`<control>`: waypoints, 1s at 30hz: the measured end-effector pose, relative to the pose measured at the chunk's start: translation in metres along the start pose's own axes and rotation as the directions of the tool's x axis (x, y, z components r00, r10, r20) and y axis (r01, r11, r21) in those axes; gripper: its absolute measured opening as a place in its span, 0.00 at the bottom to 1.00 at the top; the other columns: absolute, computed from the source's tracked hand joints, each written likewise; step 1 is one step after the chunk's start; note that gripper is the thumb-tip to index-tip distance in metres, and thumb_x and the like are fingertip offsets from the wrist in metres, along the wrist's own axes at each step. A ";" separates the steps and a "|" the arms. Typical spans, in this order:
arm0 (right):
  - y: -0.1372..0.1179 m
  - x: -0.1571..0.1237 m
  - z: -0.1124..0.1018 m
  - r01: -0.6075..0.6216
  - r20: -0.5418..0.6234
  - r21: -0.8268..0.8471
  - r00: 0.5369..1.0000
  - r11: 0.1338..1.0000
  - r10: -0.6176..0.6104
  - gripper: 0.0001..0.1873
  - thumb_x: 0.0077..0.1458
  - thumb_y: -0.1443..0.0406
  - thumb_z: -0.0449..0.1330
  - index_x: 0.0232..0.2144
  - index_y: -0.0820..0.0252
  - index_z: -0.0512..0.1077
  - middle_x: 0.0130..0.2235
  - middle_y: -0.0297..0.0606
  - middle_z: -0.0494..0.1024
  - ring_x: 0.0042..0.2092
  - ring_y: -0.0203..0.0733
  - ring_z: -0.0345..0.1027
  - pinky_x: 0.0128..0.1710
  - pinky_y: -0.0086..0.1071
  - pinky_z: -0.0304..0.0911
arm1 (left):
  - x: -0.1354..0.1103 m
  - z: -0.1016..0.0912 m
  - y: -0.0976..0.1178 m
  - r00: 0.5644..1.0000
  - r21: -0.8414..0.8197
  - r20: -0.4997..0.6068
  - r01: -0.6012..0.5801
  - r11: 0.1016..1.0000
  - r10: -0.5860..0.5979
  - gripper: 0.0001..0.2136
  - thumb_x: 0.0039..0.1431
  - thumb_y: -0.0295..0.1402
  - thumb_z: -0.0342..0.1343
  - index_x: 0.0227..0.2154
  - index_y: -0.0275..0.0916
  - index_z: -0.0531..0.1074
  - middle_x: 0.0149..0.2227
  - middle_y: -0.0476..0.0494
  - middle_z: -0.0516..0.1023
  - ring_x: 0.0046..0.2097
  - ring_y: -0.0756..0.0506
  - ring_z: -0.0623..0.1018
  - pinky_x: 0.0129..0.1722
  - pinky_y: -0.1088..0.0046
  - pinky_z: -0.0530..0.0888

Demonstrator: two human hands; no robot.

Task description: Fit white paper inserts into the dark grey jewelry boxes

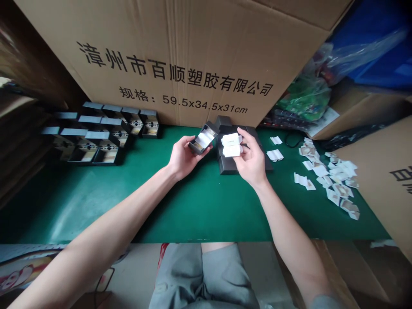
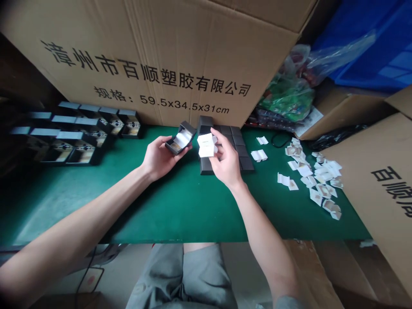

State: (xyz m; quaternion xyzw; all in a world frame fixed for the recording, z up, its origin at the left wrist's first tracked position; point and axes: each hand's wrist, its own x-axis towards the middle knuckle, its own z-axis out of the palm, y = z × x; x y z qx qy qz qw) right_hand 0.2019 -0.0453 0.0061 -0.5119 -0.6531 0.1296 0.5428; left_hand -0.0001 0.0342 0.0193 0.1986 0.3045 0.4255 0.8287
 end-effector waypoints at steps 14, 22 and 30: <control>0.006 -0.005 0.012 0.002 -0.023 -0.012 1.000 1.000 -0.003 0.24 0.66 0.62 0.59 0.63 0.53 0.63 0.59 0.48 0.77 0.52 0.44 0.80 0.50 0.38 0.79 | -0.011 -0.002 0.000 0.963 0.095 0.267 -0.051 0.994 0.024 0.11 0.66 0.31 0.56 0.46 0.36 0.80 0.52 0.36 0.83 0.54 0.39 0.83 0.61 0.57 0.78; -0.002 -0.013 0.027 -0.024 -0.012 -0.005 1.000 1.000 0.024 0.25 0.63 0.63 0.61 0.60 0.52 0.63 0.55 0.46 0.81 0.52 0.45 0.81 0.50 0.38 0.78 | -0.010 -0.002 -0.003 0.970 0.107 0.243 -0.056 0.993 0.028 0.09 0.67 0.29 0.56 0.44 0.36 0.81 0.45 0.40 0.83 0.43 0.46 0.82 0.50 0.68 0.80; -0.014 -0.011 0.027 0.034 0.009 -0.166 0.999 0.986 -0.033 0.26 0.55 0.68 0.61 0.56 0.54 0.69 0.53 0.42 0.83 0.47 0.43 0.81 0.49 0.38 0.79 | -0.009 -0.001 -0.006 0.968 0.118 0.251 -0.048 0.992 0.017 0.07 0.67 0.26 0.57 0.42 0.35 0.80 0.39 0.43 0.82 0.40 0.48 0.80 0.47 0.71 0.78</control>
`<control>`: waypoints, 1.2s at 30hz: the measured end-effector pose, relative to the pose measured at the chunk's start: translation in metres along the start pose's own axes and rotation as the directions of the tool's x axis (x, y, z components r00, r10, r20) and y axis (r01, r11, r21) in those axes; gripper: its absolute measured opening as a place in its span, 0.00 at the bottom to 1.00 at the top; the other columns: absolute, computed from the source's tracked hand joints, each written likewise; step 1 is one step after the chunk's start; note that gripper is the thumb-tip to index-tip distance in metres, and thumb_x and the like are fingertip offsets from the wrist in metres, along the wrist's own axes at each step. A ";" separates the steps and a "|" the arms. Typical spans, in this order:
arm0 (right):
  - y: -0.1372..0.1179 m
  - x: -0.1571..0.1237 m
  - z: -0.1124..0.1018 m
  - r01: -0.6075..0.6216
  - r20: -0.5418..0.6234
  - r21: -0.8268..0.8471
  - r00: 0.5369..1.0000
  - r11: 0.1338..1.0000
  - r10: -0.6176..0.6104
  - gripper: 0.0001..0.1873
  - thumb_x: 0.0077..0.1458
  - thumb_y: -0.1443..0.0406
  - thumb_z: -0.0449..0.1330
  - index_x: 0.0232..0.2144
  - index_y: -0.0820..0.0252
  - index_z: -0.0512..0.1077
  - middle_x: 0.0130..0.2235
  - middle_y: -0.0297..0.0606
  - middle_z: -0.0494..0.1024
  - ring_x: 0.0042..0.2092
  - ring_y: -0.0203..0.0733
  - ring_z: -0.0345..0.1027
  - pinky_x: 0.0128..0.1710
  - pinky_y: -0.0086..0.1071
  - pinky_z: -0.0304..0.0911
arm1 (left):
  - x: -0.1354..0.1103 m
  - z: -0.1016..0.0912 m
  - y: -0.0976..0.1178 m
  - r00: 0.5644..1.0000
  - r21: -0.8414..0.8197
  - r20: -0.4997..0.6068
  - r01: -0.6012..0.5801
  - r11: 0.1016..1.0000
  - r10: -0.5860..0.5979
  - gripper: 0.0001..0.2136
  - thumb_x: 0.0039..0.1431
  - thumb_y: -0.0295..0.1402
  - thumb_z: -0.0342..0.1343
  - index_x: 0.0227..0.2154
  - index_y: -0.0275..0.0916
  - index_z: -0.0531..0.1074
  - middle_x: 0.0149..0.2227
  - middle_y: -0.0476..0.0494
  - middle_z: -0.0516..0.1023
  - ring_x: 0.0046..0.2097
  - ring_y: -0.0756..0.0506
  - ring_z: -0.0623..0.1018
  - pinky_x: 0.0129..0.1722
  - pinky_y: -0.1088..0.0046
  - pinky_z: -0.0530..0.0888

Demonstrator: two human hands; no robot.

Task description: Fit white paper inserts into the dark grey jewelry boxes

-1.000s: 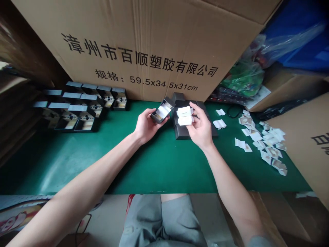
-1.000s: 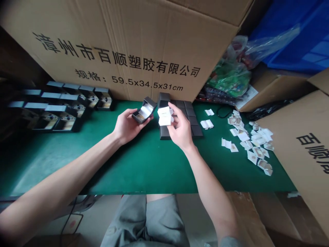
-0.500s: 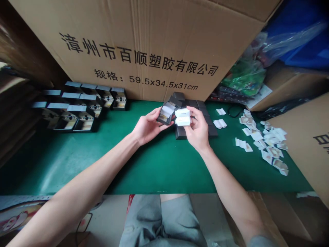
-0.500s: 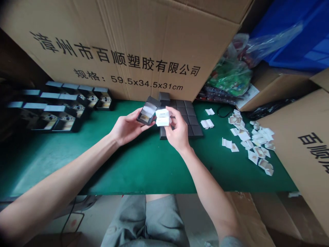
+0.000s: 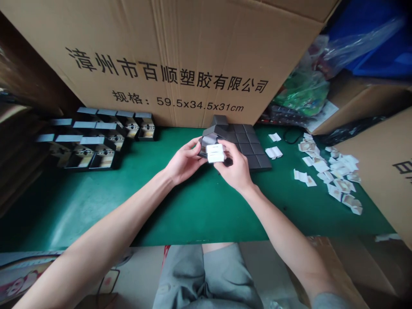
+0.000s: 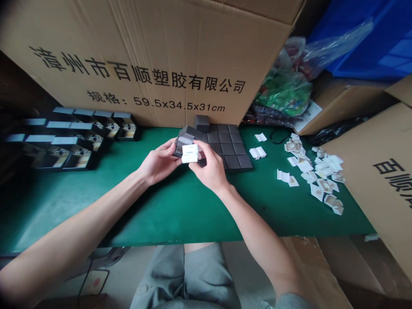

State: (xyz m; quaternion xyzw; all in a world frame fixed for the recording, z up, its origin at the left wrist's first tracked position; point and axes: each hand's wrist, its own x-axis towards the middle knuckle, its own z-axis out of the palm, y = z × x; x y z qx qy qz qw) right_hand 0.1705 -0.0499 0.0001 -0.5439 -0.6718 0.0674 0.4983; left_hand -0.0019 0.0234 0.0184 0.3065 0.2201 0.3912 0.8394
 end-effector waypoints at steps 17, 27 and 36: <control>0.007 0.006 -0.010 0.256 0.045 -0.224 0.967 0.940 -0.252 0.22 0.62 0.53 0.68 0.52 0.58 0.73 0.45 0.44 0.82 0.45 0.49 0.77 0.46 0.43 0.76 | 0.004 -0.007 0.002 0.998 0.034 0.047 -0.047 0.998 0.045 0.09 0.62 0.29 0.63 0.45 0.35 0.81 0.44 0.42 0.83 0.42 0.47 0.80 0.44 0.73 0.77; 0.007 0.005 -0.009 0.189 -0.075 -0.147 0.977 0.971 -0.202 0.17 0.57 0.59 0.71 0.45 0.56 0.73 0.39 0.37 0.82 0.37 0.41 0.76 0.38 0.35 0.74 | 0.005 -0.008 0.001 0.998 0.032 0.016 -0.055 0.998 0.055 0.09 0.60 0.27 0.66 0.44 0.37 0.81 0.42 0.45 0.83 0.43 0.48 0.80 0.50 0.72 0.76; 0.005 -0.002 0.002 0.099 -0.078 -0.098 0.991 0.990 -0.106 0.19 0.59 0.56 0.70 0.49 0.54 0.74 0.42 0.36 0.84 0.36 0.40 0.78 0.38 0.34 0.78 | 0.004 -0.007 -0.003 0.990 0.135 0.127 -0.071 0.988 0.054 0.13 0.57 0.31 0.69 0.46 0.39 0.82 0.45 0.43 0.84 0.47 0.44 0.81 0.49 0.71 0.75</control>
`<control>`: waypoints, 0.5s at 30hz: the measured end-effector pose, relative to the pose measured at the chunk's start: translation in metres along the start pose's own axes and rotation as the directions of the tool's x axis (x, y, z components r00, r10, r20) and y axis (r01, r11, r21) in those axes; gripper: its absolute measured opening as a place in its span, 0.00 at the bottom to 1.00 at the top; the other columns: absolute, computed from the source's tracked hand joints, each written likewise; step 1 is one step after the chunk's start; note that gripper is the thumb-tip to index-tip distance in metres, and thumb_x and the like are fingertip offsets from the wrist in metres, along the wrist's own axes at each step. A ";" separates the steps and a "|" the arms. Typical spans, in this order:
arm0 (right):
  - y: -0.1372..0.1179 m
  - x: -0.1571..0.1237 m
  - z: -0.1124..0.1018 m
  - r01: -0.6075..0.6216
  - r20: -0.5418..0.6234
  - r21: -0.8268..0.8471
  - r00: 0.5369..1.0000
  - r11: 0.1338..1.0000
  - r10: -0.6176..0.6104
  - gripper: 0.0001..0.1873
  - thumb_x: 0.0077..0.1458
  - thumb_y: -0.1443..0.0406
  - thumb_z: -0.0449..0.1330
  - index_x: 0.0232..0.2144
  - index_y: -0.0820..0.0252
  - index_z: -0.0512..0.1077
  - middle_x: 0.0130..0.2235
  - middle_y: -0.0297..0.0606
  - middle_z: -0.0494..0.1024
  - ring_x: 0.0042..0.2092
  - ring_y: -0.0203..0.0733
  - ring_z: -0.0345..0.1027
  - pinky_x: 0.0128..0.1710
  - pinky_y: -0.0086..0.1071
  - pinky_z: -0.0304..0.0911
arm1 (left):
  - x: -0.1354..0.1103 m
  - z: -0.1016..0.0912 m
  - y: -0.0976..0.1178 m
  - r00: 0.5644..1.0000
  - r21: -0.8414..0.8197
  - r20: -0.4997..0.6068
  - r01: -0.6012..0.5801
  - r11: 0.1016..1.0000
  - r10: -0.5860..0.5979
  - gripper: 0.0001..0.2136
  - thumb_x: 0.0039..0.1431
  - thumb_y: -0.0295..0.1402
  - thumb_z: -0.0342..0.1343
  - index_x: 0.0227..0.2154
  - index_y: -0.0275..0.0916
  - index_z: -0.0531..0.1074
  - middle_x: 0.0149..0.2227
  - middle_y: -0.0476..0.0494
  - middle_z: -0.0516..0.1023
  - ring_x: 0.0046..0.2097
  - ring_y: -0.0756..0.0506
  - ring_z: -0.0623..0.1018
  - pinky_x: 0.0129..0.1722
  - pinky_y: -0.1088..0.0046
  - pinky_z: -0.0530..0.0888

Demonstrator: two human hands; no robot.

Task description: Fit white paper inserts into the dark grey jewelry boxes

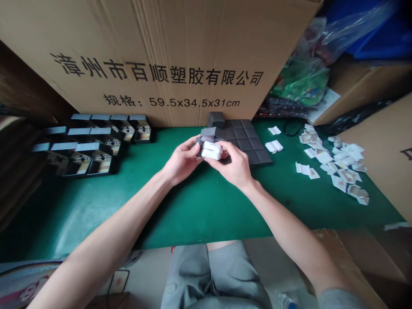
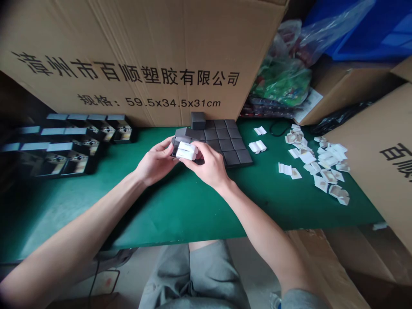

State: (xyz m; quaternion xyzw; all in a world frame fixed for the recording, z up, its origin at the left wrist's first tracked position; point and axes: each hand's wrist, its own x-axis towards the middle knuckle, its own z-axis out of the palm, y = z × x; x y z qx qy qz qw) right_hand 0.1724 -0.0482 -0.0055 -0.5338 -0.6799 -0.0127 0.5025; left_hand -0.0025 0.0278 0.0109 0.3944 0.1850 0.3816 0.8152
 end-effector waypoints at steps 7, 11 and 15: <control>-0.005 -0.004 0.008 -0.027 -0.063 -0.071 0.998 0.997 0.022 0.20 0.61 0.53 0.68 0.51 0.55 0.75 0.41 0.38 0.85 0.36 0.40 0.79 0.40 0.37 0.80 | 0.001 -0.001 -0.001 0.999 0.038 0.043 -0.010 0.999 0.008 0.16 0.57 0.35 0.71 0.48 0.38 0.83 0.49 0.40 0.84 0.51 0.42 0.80 0.49 0.70 0.74; -0.008 -0.002 0.007 0.036 -0.127 -0.170 0.990 0.985 -0.058 0.17 0.61 0.55 0.67 0.48 0.58 0.76 0.36 0.38 0.84 0.33 0.40 0.78 0.38 0.35 0.78 | 0.000 0.000 0.000 1.000 0.038 0.028 -0.015 0.999 0.014 0.15 0.57 0.34 0.70 0.47 0.38 0.82 0.51 0.41 0.83 0.51 0.42 0.80 0.50 0.70 0.74; -0.008 -0.001 0.005 0.085 -0.139 -0.200 0.984 0.976 -0.115 0.17 0.62 0.58 0.66 0.51 0.60 0.75 0.37 0.41 0.85 0.33 0.42 0.79 0.36 0.37 0.78 | -0.001 0.001 -0.002 1.000 0.030 0.031 -0.004 1.000 0.003 0.15 0.57 0.33 0.70 0.47 0.38 0.82 0.52 0.40 0.83 0.53 0.41 0.80 0.50 0.69 0.74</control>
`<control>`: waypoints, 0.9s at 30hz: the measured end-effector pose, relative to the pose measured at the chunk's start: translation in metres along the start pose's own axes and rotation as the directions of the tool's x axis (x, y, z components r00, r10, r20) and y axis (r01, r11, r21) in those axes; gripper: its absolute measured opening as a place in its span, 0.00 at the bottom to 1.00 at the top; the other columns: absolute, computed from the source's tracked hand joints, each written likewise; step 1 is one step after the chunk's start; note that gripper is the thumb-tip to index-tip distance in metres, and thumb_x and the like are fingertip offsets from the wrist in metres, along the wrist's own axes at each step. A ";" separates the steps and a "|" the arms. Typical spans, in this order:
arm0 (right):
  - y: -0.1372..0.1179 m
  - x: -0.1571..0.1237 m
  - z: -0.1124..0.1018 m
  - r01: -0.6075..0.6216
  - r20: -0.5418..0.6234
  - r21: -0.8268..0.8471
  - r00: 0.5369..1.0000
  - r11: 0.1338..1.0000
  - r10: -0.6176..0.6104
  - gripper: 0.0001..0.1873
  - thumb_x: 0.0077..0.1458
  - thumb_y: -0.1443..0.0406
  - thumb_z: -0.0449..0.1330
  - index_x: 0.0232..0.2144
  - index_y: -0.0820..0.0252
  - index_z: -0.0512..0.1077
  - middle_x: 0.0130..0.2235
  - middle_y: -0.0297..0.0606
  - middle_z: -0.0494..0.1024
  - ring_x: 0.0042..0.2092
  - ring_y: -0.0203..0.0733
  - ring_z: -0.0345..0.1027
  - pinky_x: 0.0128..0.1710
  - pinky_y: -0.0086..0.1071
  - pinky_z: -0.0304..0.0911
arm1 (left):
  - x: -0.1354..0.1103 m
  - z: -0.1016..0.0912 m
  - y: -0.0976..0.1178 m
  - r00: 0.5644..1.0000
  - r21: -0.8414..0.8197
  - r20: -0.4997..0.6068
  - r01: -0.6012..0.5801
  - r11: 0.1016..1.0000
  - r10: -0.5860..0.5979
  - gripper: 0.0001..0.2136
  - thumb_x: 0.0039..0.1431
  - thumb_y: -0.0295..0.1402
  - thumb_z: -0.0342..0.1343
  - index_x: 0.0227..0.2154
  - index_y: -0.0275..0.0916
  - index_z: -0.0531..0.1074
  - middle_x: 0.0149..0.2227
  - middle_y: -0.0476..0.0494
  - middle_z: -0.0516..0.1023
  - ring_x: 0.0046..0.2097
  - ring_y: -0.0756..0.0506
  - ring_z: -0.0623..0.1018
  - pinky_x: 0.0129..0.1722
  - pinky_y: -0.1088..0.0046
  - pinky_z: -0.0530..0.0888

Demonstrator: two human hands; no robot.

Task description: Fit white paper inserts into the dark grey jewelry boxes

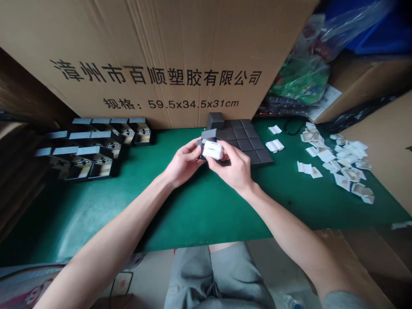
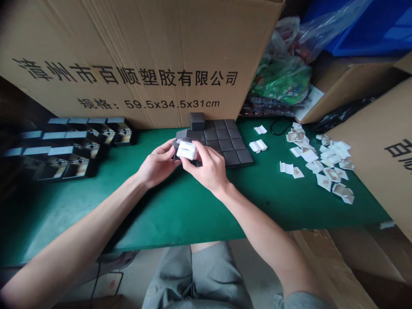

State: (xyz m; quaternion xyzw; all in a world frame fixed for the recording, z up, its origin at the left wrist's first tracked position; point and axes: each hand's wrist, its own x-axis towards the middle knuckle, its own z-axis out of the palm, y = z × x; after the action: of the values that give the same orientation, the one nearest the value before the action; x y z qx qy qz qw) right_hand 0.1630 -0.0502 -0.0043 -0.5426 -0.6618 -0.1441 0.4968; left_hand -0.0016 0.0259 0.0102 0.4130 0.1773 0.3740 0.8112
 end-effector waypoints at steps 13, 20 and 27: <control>-0.001 0.000 -0.003 -0.132 0.109 0.183 0.988 0.974 0.113 0.19 0.59 0.54 0.68 0.49 0.57 0.76 0.33 0.33 0.84 0.26 0.35 0.74 0.28 0.28 0.74 | -0.002 0.003 0.001 1.000 -0.016 -0.007 0.025 1.000 -0.025 0.11 0.60 0.30 0.66 0.45 0.36 0.82 0.48 0.39 0.83 0.47 0.44 0.80 0.49 0.70 0.74; -0.005 0.005 -0.005 -0.264 0.210 0.248 0.954 0.932 0.214 0.18 0.55 0.53 0.69 0.43 0.56 0.78 0.26 0.28 0.79 0.23 0.32 0.69 0.27 0.25 0.71 | -0.003 0.005 0.003 0.999 -0.038 0.026 0.042 0.998 -0.041 0.09 0.61 0.29 0.63 0.44 0.35 0.82 0.42 0.41 0.82 0.40 0.47 0.78 0.44 0.72 0.74; -0.005 0.000 0.001 -0.189 0.075 0.159 0.981 0.969 0.179 0.18 0.56 0.56 0.68 0.45 0.58 0.79 0.28 0.33 0.81 0.24 0.35 0.72 0.29 0.29 0.74 | -0.003 0.004 0.001 0.998 -0.044 0.020 0.054 0.998 -0.053 0.09 0.63 0.28 0.61 0.44 0.35 0.82 0.44 0.39 0.83 0.43 0.44 0.80 0.44 0.71 0.75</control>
State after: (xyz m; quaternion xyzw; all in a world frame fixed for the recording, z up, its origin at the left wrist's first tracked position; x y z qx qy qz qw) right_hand 0.1579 -0.0511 -0.0033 -0.5626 -0.6329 -0.0254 0.5313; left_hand -0.0019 0.0221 0.0137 0.3935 0.1722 0.3522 0.8315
